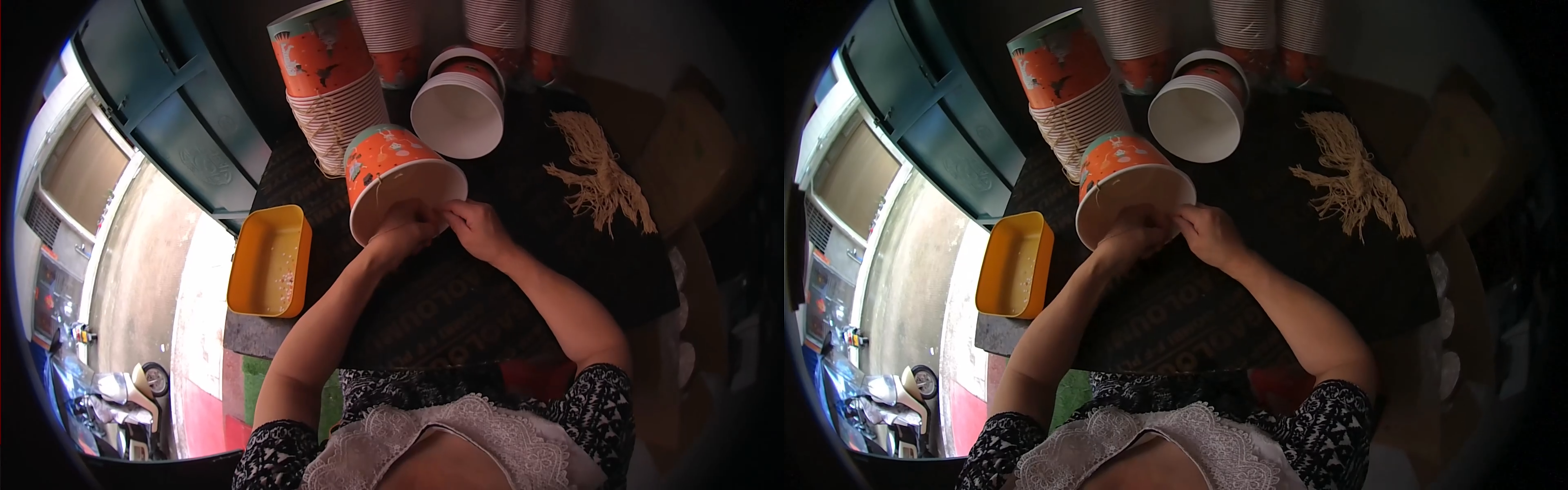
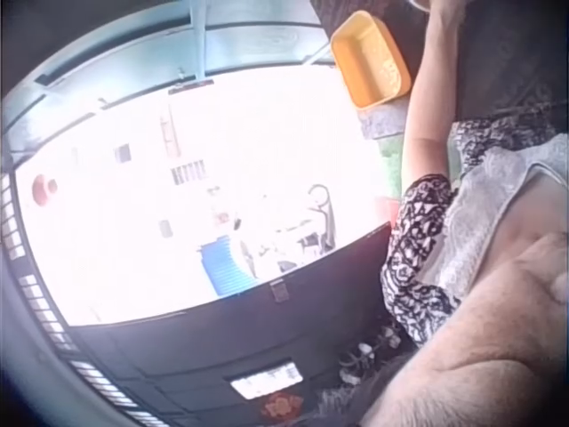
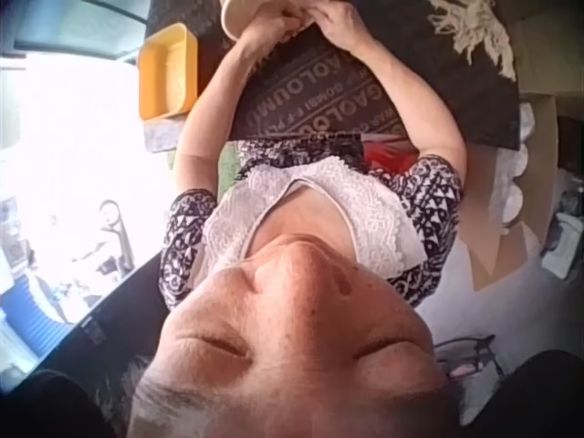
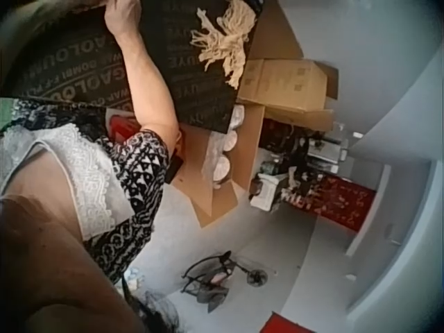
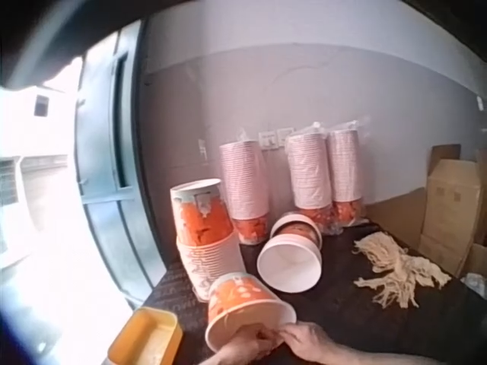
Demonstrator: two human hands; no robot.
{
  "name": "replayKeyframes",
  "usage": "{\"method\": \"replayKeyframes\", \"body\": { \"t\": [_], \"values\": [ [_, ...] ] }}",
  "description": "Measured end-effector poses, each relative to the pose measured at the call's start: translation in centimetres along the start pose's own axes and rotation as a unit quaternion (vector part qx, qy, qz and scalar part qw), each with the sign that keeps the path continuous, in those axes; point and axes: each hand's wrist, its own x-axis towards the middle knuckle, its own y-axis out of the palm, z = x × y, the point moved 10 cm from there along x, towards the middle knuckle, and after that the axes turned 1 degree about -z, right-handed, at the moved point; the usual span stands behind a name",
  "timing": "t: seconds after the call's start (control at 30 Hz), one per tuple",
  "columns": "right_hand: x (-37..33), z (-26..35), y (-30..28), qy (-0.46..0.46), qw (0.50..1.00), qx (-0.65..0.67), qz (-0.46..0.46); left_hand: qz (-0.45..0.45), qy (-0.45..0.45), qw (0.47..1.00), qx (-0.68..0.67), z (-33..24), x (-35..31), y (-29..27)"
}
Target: Attaching string handles to paper buckets by threading string through holes.
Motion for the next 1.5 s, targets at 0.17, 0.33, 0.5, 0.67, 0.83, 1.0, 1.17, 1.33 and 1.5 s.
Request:
{"method": "replayKeyframes", "body": {
  "t": [0.17, 0.33, 0.5, 0.67, 0.83, 1.0, 1.17, 1.33, 1.5],
  "values": [
    [0.0, -0.4, 0.1, -0.005, 0.999, -0.033, -0.025, -0.081, 0.206, 0.962, 0.160, -1.9, 0.2, 0.3],
    [0.2, -0.4, -0.3, -0.005, 0.999, -0.040, -0.031, -0.171, 0.406, 0.868, 0.230, -4.8, -2.4, 0.9],
    [0.3, -0.3, -0.7, -0.006, 0.998, -0.043, -0.037, -0.186, 0.366, 0.849, 0.333, -5.2, -2.8, 1.4],
    [0.3, -0.7, -0.6, 0.006, 0.998, -0.052, -0.025, -0.205, 0.342, 0.836, 0.377, -4.4, -2.5, 1.2],
    [0.5, -0.5, -0.6, -0.015, 0.999, -0.030, -0.013, -0.207, 0.352, 0.832, 0.375, -4.1, -2.5, 1.1],
    [0.5, -0.3, -0.3, -0.010, 0.999, 0.014, 0.038, -0.205, 0.363, 0.833, 0.364, -4.4, -2.8, 1.1],
    [0.4, -0.2, -0.3, 0.019, 0.998, 0.020, 0.051, -0.194, 0.318, 0.865, 0.336, -3.9, -2.2, 0.5],
    [0.3, -0.1, 0.1, -0.007, 0.998, -0.024, 0.059, -0.186, 0.331, 0.869, 0.317, -3.6, -2.0, -0.3],
    [0.3, 0.1, -0.1, -0.004, 0.999, -0.008, 0.041, -0.188, 0.332, 0.870, 0.313, -3.8, -2.1, -0.1]
  ]
}}
